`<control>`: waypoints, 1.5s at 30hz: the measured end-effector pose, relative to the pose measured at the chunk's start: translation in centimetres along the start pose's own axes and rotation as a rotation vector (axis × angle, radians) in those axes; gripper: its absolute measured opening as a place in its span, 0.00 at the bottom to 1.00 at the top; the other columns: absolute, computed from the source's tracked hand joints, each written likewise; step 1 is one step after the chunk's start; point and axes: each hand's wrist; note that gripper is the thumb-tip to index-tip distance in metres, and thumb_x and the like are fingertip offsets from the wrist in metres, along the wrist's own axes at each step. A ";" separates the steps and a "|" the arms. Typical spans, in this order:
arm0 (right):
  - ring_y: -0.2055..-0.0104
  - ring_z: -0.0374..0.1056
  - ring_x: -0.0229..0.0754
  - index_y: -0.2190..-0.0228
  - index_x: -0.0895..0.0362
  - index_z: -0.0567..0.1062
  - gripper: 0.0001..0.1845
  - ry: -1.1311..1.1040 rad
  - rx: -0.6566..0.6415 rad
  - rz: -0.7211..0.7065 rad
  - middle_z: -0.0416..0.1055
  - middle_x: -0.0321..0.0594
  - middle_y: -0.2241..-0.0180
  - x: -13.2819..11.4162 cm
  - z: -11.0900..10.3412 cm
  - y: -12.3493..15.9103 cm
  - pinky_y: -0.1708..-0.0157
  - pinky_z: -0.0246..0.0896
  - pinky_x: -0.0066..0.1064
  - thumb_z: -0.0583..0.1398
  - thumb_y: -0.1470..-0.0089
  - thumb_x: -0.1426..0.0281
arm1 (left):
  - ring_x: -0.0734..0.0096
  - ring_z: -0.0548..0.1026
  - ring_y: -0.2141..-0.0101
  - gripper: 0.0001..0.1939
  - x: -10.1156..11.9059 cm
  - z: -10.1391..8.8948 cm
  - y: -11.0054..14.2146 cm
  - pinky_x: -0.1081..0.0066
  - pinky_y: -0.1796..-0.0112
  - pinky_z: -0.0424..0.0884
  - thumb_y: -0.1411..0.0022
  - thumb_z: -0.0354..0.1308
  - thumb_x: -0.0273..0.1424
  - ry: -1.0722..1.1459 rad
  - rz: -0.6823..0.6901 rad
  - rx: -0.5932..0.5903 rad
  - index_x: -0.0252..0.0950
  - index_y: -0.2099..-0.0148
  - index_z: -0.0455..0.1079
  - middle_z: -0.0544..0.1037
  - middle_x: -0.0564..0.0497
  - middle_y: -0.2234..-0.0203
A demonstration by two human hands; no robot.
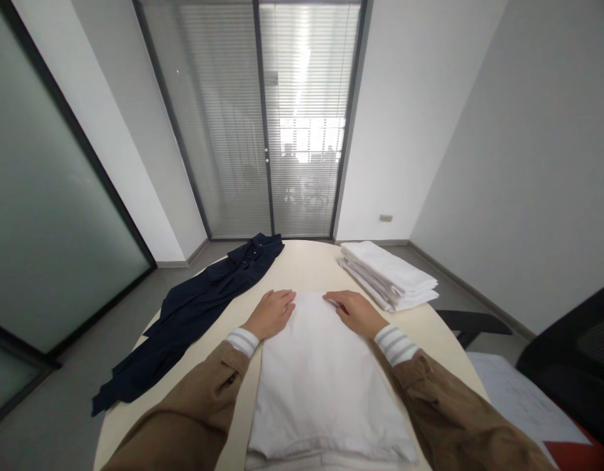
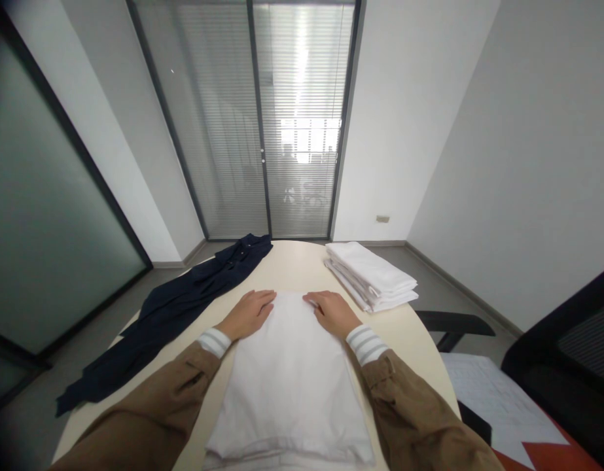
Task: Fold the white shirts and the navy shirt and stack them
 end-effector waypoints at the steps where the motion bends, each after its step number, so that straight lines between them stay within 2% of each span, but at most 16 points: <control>1: 0.46 0.69 0.48 0.47 0.53 0.75 0.25 -0.008 -0.002 -0.017 0.75 0.43 0.48 -0.2 0.0 0.0 0.43 0.58 0.41 0.53 0.44 0.77 | 0.52 0.71 0.43 0.16 0.2 0.0 0.1 0.53 0.38 0.54 0.36 0.58 0.31 0.021 0.026 -0.034 0.42 0.47 0.76 0.76 0.42 0.46; 5: 0.51 0.70 0.48 0.49 0.54 0.77 0.20 0.011 -0.022 -0.016 0.76 0.46 0.52 -1.1 -0.3 -0.1 0.47 0.61 0.39 0.51 0.36 0.66 | 0.55 0.67 0.39 0.18 1.3 -0.3 0.2 0.57 0.38 0.57 0.33 0.55 0.36 0.049 0.082 -0.193 0.43 0.43 0.73 0.75 0.45 0.44; 8: 0.54 0.71 0.46 0.55 0.54 0.80 0.21 -0.038 -0.081 0.012 0.76 0.46 0.56 -1.3 -0.8 -0.4 0.49 0.61 0.37 0.50 0.34 0.61 | 0.58 0.64 0.37 0.21 1.8 -0.8 0.1 0.57 0.38 0.57 0.29 0.47 0.38 -0.094 0.083 -0.347 0.42 0.39 0.69 0.72 0.47 0.41; 10: 0.55 0.71 0.45 0.58 0.56 0.80 0.22 -0.084 -0.102 0.053 0.76 0.46 0.57 -1.4 -1.0 -0.4 0.50 0.62 0.35 0.48 0.33 0.61 | 0.58 0.60 0.35 0.23 1.8 -0.9 0.1 0.54 0.37 0.54 0.27 0.43 0.40 -0.198 0.072 -0.425 0.42 0.35 0.64 0.66 0.48 0.37; 13: 0.54 0.71 0.45 0.60 0.56 0.80 0.19 -0.036 -0.056 0.153 0.75 0.46 0.57 -1.4 -1.1 -0.2 0.52 0.61 0.33 0.51 0.35 0.63 | 0.58 0.52 0.32 0.27 1.7 -0.9 0.2 0.50 0.36 0.49 0.27 0.40 0.43 -0.286 0.049 -0.486 0.44 0.30 0.54 0.56 0.49 0.32; 16: 0.55 0.71 0.49 0.57 0.56 0.79 0.17 0.143 0.067 0.388 0.75 0.49 0.57 -1.5 -1.1 0.1 0.56 0.62 0.35 0.55 0.39 0.61 | 0.60 0.49 0.31 0.27 1.5 -0.6 0.4 0.50 0.35 0.45 0.26 0.39 0.43 -0.316 0.035 -0.497 0.44 0.29 0.50 0.52 0.50 0.30; 18: 0.59 0.72 0.50 0.52 0.56 0.76 0.21 0.194 0.112 0.557 0.76 0.49 0.60 -1.3 -1.2 0.3 0.60 0.62 0.36 0.57 0.41 0.58 | 0.61 0.49 0.31 0.27 1.4 -0.4 0.5 0.52 0.35 0.45 0.26 0.38 0.42 -0.329 0.033 -0.480 0.44 0.29 0.50 0.52 0.49 0.30; 20: 0.62 0.73 0.49 0.49 0.55 0.74 0.23 0.157 0.104 0.617 0.77 0.45 0.66 -0.8 -1.0 0.4 0.63 0.61 0.35 0.57 0.43 0.59 | 0.61 0.50 0.32 0.26 1.3 -0.2 0.6 0.53 0.35 0.47 0.26 0.38 0.41 -0.365 0.034 -0.435 0.43 0.30 0.53 0.54 0.48 0.31; 23: 0.68 0.72 0.44 0.53 0.54 0.76 0.18 0.041 0.103 0.512 0.76 0.38 0.73 0.1 -0.3 0.6 0.66 0.59 0.32 0.56 0.43 0.64 | 0.56 0.55 0.33 0.23 1.5 -0.1 0.7 0.54 0.38 0.55 0.26 0.41 0.39 -0.500 -0.012 -0.255 0.40 0.34 0.61 0.55 0.43 0.31; 25: 0.69 0.71 0.42 0.57 0.54 0.78 0.15 -0.047 0.140 0.441 0.76 0.37 0.73 0.6 0.3 0.8 0.67 0.59 0.30 0.55 0.43 0.65 | 0.52 0.62 0.37 0.22 1.7 -0.2 0.8 0.56 0.44 0.64 0.28 0.44 0.38 -0.609 -0.129 -0.082 0.36 0.38 0.65 0.59 0.37 0.34; 27: 0.69 0.71 0.42 0.58 0.54 0.79 0.16 -0.116 0.186 0.420 0.77 0.38 0.71 1.0 0.8 0.8 0.66 0.60 0.30 0.53 0.42 0.64 | 0.50 0.71 0.45 0.21 1.9 -0.5 1.0 0.58 0.53 0.70 0.29 0.44 0.38 -0.681 -0.291 0.029 0.34 0.41 0.66 0.69 0.34 0.42; 30: 0.69 0.72 0.42 0.57 0.54 0.79 0.18 -0.159 0.209 0.418 0.78 0.39 0.69 1.1 1.1 0.8 0.66 0.61 0.31 0.53 0.41 0.63 | 0.49 0.78 0.59 0.22 1.8 -1.0 1.3 0.57 0.60 0.71 0.29 0.43 0.41 -0.696 -0.479 0.013 0.35 0.42 0.65 0.78 0.37 0.58; 33: 0.70 0.70 0.42 0.57 0.54 0.79 0.17 -0.142 0.191 0.427 0.75 0.37 0.72 1.0 0.8 0.9 0.67 0.59 0.31 0.55 0.42 0.62 | 0.49 0.79 0.63 0.21 1.5 -1.5 1.6 0.57 0.62 0.70 0.30 0.44 0.43 -0.646 -0.558 -0.022 0.39 0.42 0.64 0.80 0.40 0.63; 38: 0.74 0.65 0.40 0.54 0.53 0.77 0.19 -0.150 0.096 0.435 0.68 0.33 0.78 1.0 0.2 1.1 0.71 0.54 0.30 0.56 0.43 0.59 | 0.54 0.78 0.64 0.17 0.9 -1.8 1.9 0.65 0.65 0.67 0.34 0.52 0.37 -0.508 -0.519 0.070 0.39 0.45 0.65 0.78 0.46 0.70; 42: 0.76 0.61 0.39 0.53 0.53 0.77 0.20 -0.182 0.024 0.442 0.65 0.32 0.79 1.3 0.1 0.9 0.71 0.52 0.30 0.56 0.42 0.58 | 0.65 0.74 0.73 0.09 -0.2 -1.7 1.8 0.71 0.69 0.64 0.35 0.53 0.30 -0.138 -0.539 0.134 0.35 0.53 0.67 0.72 0.54 0.79; 45: 0.76 0.59 0.38 0.53 0.54 0.76 0.20 -0.270 -0.049 0.461 0.65 0.33 0.78 1.7 -0.2 0.7 0.72 0.52 0.30 0.56 0.41 0.58 | 0.71 0.71 0.78 0.07 -0.8 -1.7 1.6 0.74 0.74 0.61 0.35 0.51 0.26 -0.002 -0.563 0.103 0.34 0.56 0.67 0.69 0.57 0.81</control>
Point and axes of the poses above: each hand's wrist, its own y-axis away from the middle knuckle, its own z-axis out of the palm, x = y × z
